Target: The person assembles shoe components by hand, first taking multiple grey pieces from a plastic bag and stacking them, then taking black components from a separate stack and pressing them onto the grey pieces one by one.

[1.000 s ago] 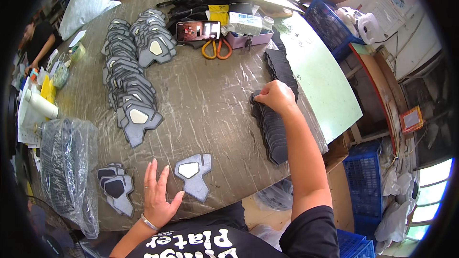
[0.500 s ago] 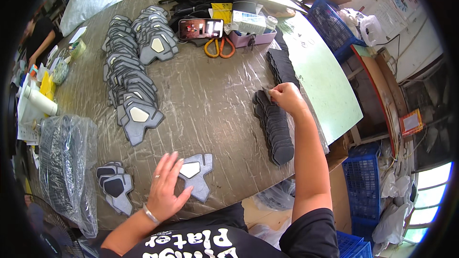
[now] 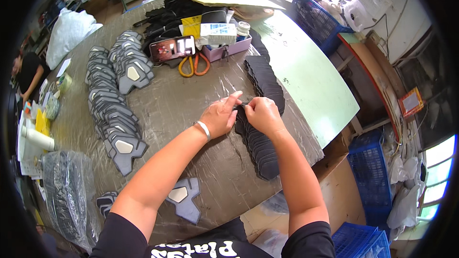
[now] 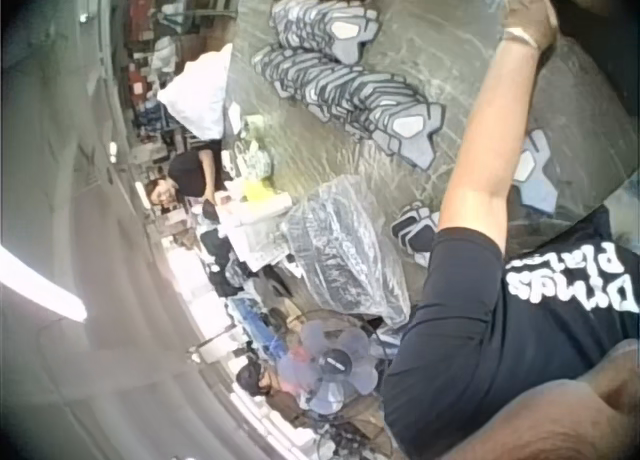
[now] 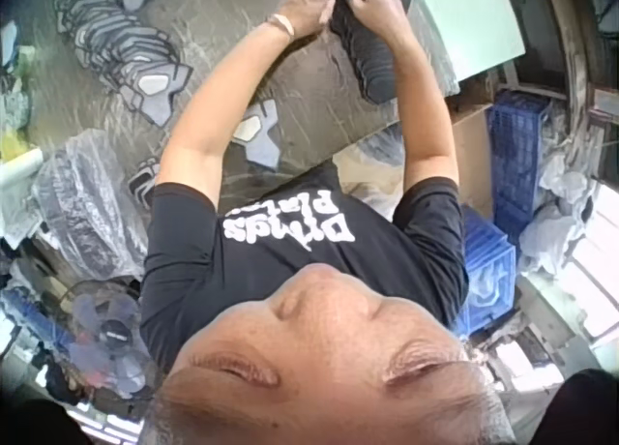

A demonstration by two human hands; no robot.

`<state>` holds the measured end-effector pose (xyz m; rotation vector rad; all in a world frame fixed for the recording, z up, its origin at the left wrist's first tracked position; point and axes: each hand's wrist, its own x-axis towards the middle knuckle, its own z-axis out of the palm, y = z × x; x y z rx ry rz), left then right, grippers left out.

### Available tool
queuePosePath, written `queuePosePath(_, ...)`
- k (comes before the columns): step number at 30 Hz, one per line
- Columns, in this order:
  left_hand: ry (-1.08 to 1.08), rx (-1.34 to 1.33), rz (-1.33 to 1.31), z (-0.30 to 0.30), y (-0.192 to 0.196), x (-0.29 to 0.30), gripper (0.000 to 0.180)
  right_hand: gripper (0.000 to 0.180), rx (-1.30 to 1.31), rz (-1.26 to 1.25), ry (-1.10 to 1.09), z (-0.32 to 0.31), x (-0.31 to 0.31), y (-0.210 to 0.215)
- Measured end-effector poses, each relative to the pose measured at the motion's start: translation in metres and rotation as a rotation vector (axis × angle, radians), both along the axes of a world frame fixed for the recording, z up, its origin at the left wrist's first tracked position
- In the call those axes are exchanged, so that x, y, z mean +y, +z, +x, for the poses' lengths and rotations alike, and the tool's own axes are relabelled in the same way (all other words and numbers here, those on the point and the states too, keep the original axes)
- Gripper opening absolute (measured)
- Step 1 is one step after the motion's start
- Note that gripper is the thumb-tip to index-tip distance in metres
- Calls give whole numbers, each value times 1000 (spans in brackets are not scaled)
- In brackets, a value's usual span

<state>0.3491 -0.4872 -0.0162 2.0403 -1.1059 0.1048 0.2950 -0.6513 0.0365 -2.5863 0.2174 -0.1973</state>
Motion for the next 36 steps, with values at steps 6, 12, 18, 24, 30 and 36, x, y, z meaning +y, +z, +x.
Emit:
queuePosePath(6, 72, 99, -29, -11, -7, -6, 58, 23, 11, 164, -123, 0, -7, -3)
queuePosePath(12, 93, -5, -52, -5, -9, -9, 57, 21, -55, 420, -202, -1, -12, -18)
queuePosePath(18, 19, -10, -84, 13, -1, -11, 31, 20, -67, 525, -177, -2, -19, -21)
queuePosePath(24, -24, -184, 0, 20, 8, -11, 18, 21, -1, 483, -162, -3, -17, -13)
queuePosePath(30, -49, -321, 56, 21, 9, -11, 12, 19, -155, 525, -188, -9, -13, -28)
queuePosePath(36, -37, -364, 129, 17, -2, -11, 11, 15, -341, 800, -284, -20, -24, -41)
